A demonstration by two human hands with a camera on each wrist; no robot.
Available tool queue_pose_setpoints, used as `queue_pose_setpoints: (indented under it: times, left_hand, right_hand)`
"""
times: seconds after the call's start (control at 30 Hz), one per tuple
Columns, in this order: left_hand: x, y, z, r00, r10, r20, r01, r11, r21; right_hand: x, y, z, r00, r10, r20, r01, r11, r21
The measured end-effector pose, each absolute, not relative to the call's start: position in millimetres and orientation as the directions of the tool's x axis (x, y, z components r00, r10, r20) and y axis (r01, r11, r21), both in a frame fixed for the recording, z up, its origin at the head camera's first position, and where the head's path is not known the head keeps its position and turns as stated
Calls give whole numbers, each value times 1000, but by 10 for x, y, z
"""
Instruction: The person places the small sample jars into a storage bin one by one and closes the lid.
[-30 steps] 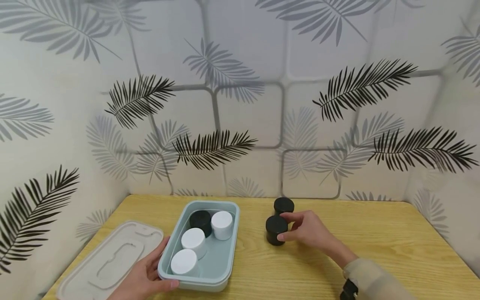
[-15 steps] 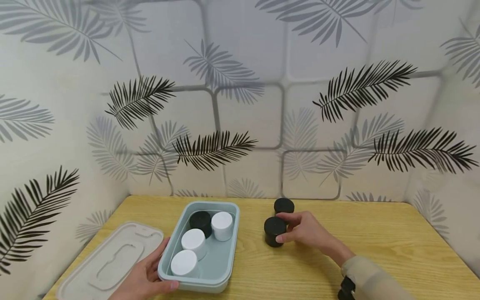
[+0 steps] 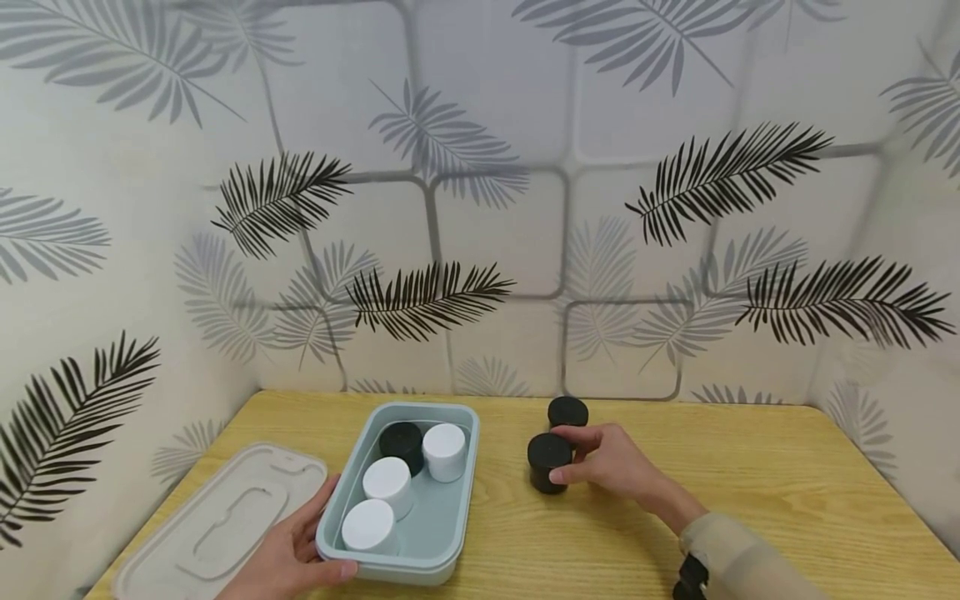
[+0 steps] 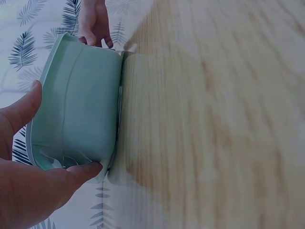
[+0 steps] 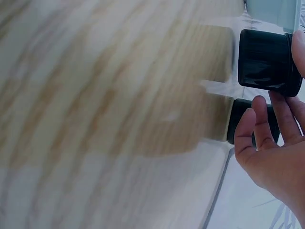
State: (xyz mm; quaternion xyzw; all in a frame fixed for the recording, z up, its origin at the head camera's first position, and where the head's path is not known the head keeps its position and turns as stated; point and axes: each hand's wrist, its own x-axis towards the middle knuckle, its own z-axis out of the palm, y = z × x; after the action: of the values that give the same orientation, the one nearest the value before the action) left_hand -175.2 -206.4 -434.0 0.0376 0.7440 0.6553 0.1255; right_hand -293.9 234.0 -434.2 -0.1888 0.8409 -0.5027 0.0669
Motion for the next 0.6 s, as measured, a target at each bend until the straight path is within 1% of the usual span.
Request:
queue_pose_setpoints:
  times: [0.2, 0.6]
  left_hand:
    - [-1751, -2065, -4338, -964, 229, -135, -109, 123, 986]
    - [-1753, -2063, -4329, -962, 232, -142, -115, 127, 985]
  right_hand:
    - [-2889, 2269, -4151, -928, -365, 77, -234, 407, -883]
    - [-2774, 1961, -3743, -933, -349, 85, -200, 308, -930]
